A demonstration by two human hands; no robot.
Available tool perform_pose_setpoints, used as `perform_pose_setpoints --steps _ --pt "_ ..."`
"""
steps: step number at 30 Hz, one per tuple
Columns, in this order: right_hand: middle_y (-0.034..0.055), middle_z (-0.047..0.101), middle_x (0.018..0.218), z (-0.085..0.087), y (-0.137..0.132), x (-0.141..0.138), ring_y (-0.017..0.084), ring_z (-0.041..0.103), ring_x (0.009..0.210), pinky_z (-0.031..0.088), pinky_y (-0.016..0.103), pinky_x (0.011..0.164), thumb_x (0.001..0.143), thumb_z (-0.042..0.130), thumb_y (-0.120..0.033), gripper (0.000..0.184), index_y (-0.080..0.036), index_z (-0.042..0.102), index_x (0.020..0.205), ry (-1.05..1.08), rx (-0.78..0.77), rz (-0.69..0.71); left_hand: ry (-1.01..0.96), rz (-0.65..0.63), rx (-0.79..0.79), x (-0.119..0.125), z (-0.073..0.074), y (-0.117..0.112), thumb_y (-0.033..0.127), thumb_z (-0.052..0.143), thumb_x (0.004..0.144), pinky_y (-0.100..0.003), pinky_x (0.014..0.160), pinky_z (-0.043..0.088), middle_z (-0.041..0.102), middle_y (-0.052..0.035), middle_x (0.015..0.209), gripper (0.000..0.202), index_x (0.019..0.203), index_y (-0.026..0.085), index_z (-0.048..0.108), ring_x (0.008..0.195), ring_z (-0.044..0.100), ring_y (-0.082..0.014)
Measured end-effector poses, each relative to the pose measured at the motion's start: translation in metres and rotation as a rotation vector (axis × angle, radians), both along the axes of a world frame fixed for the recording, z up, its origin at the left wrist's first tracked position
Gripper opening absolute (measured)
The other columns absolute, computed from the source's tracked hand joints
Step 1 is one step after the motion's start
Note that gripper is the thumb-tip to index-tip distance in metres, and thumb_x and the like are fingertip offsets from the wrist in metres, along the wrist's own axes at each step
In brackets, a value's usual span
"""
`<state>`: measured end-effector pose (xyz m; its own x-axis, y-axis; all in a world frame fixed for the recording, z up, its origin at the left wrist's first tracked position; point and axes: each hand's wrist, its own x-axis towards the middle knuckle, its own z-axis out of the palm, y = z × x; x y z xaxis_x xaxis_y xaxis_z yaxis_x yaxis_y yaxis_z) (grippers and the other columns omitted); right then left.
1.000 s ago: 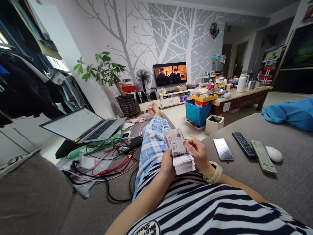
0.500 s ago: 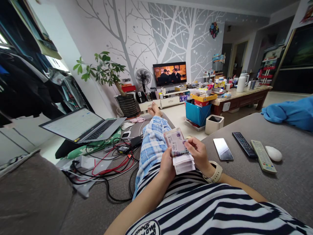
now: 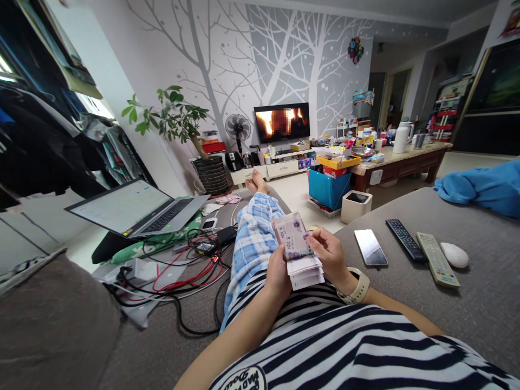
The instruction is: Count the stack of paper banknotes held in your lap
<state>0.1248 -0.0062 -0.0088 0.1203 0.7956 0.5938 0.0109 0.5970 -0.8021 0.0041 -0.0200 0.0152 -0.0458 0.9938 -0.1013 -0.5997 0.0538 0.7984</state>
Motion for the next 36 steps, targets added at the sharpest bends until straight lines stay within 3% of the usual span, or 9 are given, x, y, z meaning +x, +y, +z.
perform_pose_setpoints --steps 10,21,29,36 --pt "-0.0026 0.053 0.061 -0.001 -0.001 0.001 0.013 0.046 0.058 0.035 0.026 0.056 0.091 0.058 -0.039 0.028 -0.019 0.059 0.072 -0.003 0.029 0.017 0.056 0.005 0.048 0.0 -0.002 0.0 0.024 0.067 0.065 -0.032 0.069 0.052 0.076 -0.0081 0.074 0.019 0.078 0.011 0.073 0.078 0.07 -0.0263" --pt "-0.002 0.053 0.062 0.001 -0.004 0.002 0.014 0.048 0.06 0.038 0.027 0.059 0.091 0.058 -0.041 0.029 -0.02 0.059 0.071 -0.048 0.051 0.02 0.101 0.004 0.119 -0.005 -0.016 0.006 0.029 0.067 0.07 -0.032 0.069 0.05 0.074 -0.007 0.074 0.017 0.075 0.013 0.072 0.068 0.065 -0.0214" --pt "-0.0018 0.052 0.063 -0.002 -0.004 0.001 0.014 0.046 0.06 0.036 0.027 0.058 0.092 0.056 -0.045 0.034 -0.02 0.058 0.07 -0.025 0.052 0.051 0.072 0.018 0.091 -0.004 -0.019 0.01 0.031 0.072 0.066 -0.037 0.075 0.052 0.074 -0.0095 0.072 0.019 0.073 0.013 0.07 0.079 0.069 -0.0285" --pt "-0.0021 0.048 0.062 -0.003 -0.005 0.001 0.014 0.043 0.059 0.035 0.027 0.057 0.092 0.054 -0.048 0.037 -0.02 0.055 0.067 -0.006 0.055 0.091 0.054 0.008 0.068 -0.004 -0.014 0.006 0.028 0.073 0.065 -0.036 0.075 0.054 0.074 -0.0078 0.071 0.016 0.073 0.014 0.07 0.08 0.07 -0.028"
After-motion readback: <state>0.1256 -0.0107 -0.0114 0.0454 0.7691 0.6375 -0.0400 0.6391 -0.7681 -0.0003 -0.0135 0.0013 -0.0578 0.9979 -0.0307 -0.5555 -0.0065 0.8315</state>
